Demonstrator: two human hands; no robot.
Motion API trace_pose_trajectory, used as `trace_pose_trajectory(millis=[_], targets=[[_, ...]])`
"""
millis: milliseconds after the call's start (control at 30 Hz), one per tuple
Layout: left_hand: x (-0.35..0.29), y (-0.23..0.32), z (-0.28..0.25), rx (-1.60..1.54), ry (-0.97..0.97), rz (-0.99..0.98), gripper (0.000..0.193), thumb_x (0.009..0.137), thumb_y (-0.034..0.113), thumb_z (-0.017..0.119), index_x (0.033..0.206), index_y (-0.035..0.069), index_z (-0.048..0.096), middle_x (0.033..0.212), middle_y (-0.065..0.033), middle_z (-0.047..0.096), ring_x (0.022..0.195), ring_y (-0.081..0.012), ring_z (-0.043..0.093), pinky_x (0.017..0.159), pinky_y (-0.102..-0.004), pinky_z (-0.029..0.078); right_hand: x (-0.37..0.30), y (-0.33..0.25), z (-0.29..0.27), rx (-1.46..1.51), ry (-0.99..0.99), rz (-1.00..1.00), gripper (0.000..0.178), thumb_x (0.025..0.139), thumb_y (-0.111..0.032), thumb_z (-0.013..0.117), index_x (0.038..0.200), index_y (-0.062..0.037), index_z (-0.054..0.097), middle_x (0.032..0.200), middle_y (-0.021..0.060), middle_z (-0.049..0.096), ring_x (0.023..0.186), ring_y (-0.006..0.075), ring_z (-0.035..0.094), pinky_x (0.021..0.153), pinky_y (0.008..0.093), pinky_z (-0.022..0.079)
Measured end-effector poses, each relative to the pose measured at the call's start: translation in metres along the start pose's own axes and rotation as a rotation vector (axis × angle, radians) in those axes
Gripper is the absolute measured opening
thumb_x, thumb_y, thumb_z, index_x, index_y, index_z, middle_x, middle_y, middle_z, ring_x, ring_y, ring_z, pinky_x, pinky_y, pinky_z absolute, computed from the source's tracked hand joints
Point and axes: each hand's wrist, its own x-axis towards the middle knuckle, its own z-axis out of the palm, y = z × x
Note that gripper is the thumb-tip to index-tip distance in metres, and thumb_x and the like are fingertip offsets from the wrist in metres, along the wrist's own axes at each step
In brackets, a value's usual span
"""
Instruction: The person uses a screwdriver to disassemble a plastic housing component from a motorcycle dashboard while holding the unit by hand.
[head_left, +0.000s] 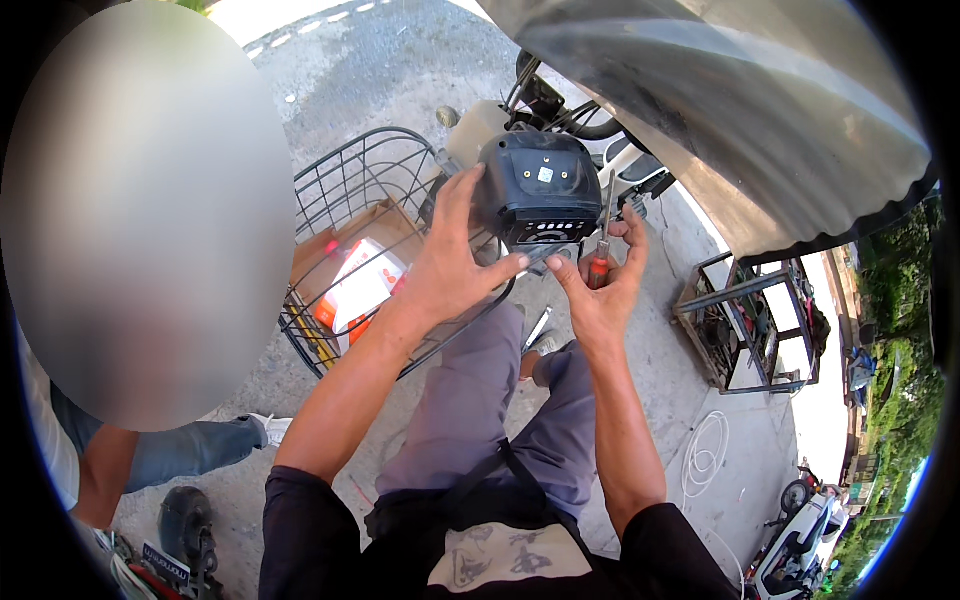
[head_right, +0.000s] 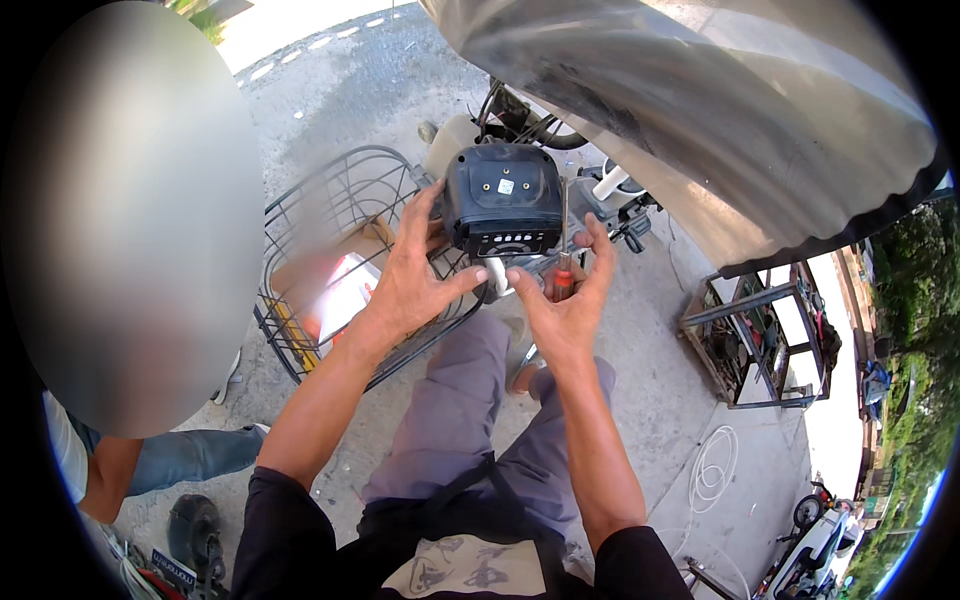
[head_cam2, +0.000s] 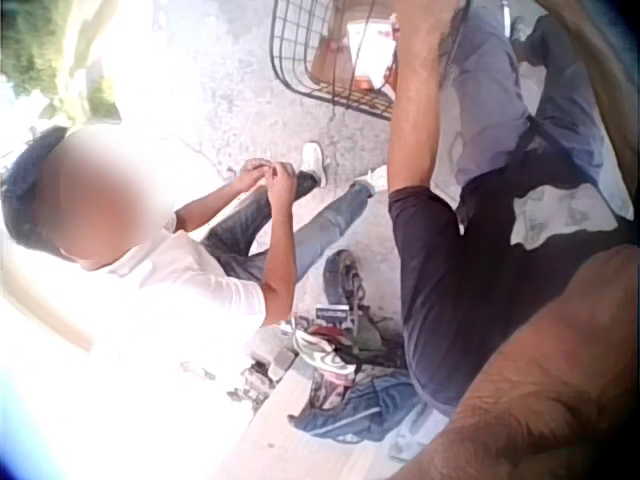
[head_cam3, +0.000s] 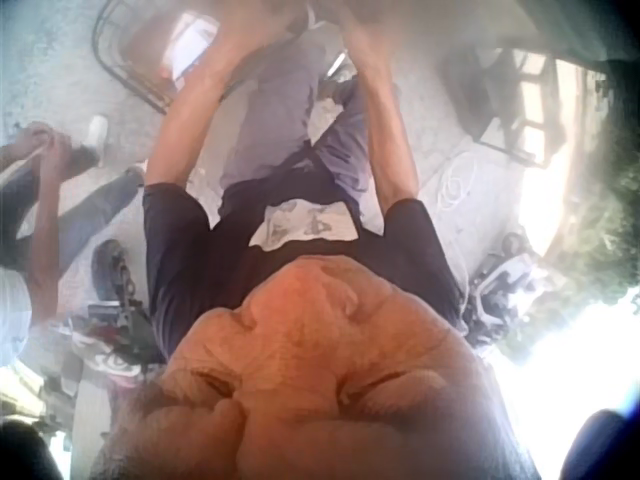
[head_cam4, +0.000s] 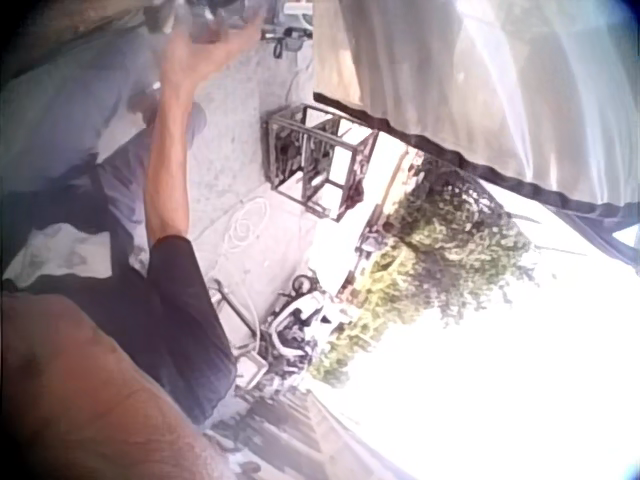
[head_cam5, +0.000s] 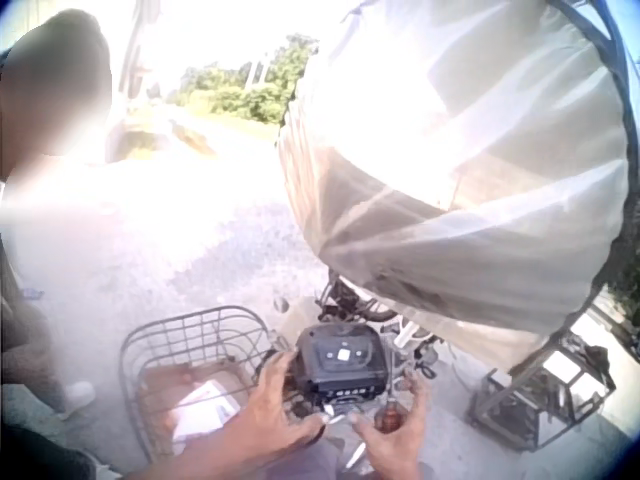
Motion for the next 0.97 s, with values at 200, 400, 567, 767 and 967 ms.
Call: trace_pose_trajectory(millis=[200,400,567,767,967], targets=[[-0.016,0.013,-0.013,0.014,0.053,-0.102,0.092,0.089,0.017,0.083,0.161,-0.002,0.030,0.160,-0.0239,0.037,0.144,-0.0377,0.049,0.118,-0.0458,0.046,-0.050,0.009,-0.045,0.171,0.012,0.123,0.052,0.105,-0.012,0.070,0.152,-0.0031,0.051,0.117,0.0043,0.062,0.073,0.0077,0.053,0.061,0.0251,0.044],[-0.091,0.031,-0.029,-0.544,0.328,-0.131,0.040,0.106,0.010,0.065,0.144,0.001,0.054,0.136,-0.0135,0.064,0.111,-0.0214,0.068,0.098,-0.0367,0.058,-0.137,0.002,-0.080,0.282,-0.052,0.251,0.043,0.109,-0.015,0.064,0.150,-0.0033,0.057,0.105,0.0056,0.069,0.073,0.0075,0.055,0.062,0.0236,0.045],[-0.132,0.024,-0.048,-1.247,0.528,-0.251,0.037,0.107,0.010,0.063,0.141,-0.005,0.057,0.134,-0.0175,0.065,0.116,-0.0243,0.068,0.102,-0.0390,0.060,-0.198,-0.006,-0.096,0.351,-0.066,0.305,0.041,0.110,-0.016,0.063,0.149,-0.0055,0.056,0.100,0.0067,0.071,0.071,0.0076,0.056,0.062,0.0228,0.044],[-0.129,0.029,-0.072,-1.475,0.620,-0.203,0.035,0.108,0.013,0.061,0.138,-0.004,0.058,0.136,-0.0144,0.065,0.127,-0.0238,0.065,0.111,-0.0378,0.058,-0.233,-0.023,-0.108,0.438,-0.071,0.322,0.036,0.107,-0.010,0.064,0.142,-0.0075,0.057,0.097,0.0083,0.072,0.068,0.0079,0.056,0.059,0.0227,0.043],[-0.115,0.070,-0.052,-1.416,0.237,-0.208,0.039,0.111,0.024,0.057,0.146,0.008,0.055,0.141,-0.0014,0.064,0.131,-0.0142,0.062,0.110,-0.0317,0.054,-0.256,-0.036,-0.124,0.480,-0.047,0.271,0.034,0.104,-0.007,0.065,0.138,-0.0085,0.060,0.096,0.0086,0.073,0.065,0.0085,0.056,0.057,0.0220,0.043]])
